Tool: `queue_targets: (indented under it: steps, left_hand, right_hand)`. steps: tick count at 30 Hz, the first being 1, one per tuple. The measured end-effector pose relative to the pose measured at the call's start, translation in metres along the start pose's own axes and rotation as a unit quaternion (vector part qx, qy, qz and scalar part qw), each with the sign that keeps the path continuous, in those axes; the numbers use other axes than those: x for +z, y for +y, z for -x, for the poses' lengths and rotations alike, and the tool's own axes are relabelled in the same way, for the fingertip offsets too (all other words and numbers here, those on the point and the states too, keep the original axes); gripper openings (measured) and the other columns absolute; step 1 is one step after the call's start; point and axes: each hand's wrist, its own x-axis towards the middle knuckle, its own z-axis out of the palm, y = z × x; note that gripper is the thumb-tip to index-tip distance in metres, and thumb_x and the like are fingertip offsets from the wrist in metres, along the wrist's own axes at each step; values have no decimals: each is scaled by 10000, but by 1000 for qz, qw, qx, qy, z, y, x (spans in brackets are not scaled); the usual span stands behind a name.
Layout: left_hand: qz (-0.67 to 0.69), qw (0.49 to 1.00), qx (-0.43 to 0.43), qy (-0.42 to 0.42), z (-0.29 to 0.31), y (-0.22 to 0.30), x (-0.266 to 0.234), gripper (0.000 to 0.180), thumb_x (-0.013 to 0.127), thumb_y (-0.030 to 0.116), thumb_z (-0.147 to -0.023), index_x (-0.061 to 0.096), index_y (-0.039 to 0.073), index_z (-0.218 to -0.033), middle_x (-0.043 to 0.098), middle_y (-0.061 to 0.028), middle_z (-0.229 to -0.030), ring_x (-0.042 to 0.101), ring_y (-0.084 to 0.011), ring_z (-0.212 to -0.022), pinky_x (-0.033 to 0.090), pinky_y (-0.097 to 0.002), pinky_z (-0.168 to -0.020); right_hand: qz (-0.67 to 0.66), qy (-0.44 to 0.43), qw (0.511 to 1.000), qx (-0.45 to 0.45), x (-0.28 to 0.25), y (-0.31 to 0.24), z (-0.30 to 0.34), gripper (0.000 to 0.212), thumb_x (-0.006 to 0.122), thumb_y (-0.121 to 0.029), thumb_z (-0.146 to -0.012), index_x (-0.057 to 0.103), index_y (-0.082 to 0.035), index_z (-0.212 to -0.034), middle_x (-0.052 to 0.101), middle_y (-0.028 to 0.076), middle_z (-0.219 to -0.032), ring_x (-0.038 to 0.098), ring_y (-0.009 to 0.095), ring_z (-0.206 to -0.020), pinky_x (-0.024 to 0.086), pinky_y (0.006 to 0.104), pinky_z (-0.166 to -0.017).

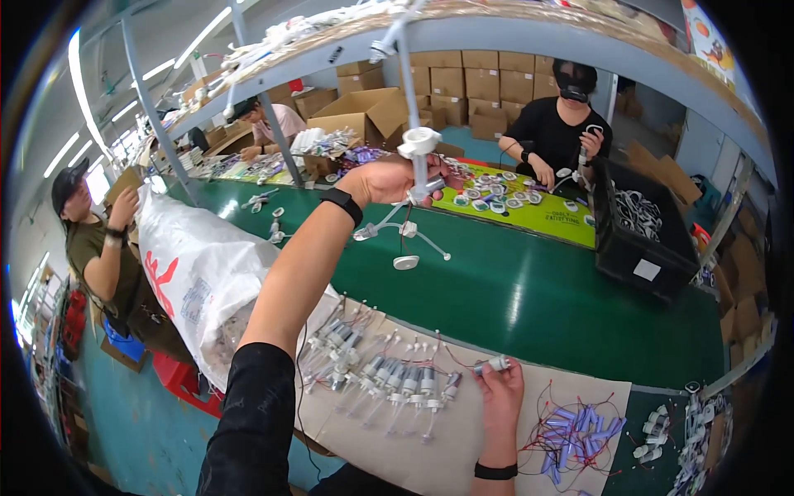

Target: The person reaches into a bag to retrieve a plastic pump, fits it onto a motor, and then connects a circuit board to the assembly. They place the completed unit on the table and repeat the process with more components.

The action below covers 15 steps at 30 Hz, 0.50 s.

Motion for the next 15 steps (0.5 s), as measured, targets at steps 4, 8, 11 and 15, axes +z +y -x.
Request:
queue_targets:
  steps: [4, 8, 11, 15]
  left_hand:
    - [-21, 999, 12, -24, -28, -1, 7, 184, 541, 182, -1024, 559, 17, -1103, 648, -160, -1175, 625, -189, -881, 540, -276, -655]
    - [-34, 999, 13, -34, -58, -5, 9, 116, 476, 163, -1050, 494, 66, -1110, 610, -215, -1263, 620, -213, -881, 524, -293, -673]
    - [-62, 996, 29, -50, -75, -4, 11, 112, 474, 162, -1050, 490, 60, -1093, 606, -213, -1274, 627, -211, -882, 537, -288, -689]
    - [-6, 999, 18, -33, -101, -9, 6, 88, 458, 135, -1051, 483, 53, -1069, 579, -232, -1307, 632, -222, -893, 552, -307, -721]
  right_hand:
    - [6, 14, 1000, 3, 5, -2, 1, 386, 627, 48, -897, 469, -33, -1239, 600, 83, -1096, 645, 210, -966, 560, 385, -872]
    - [13, 19, 1000, 8, -1, -1, -1, 391, 630, 51, -897, 457, -19, -1241, 595, 99, -1101, 644, 228, -977, 562, 396, -885]
    - [11, 20, 1000, 11, -2, 1, -2, 388, 632, 54, -897, 455, -10, -1236, 592, 110, -1112, 645, 242, -993, 562, 403, -902]
    - [8, 23, 1000, 20, -1, -1, 0, 388, 633, 58, -896, 453, -3, -1234, 590, 118, -1124, 646, 251, -1008, 564, 404, -908]
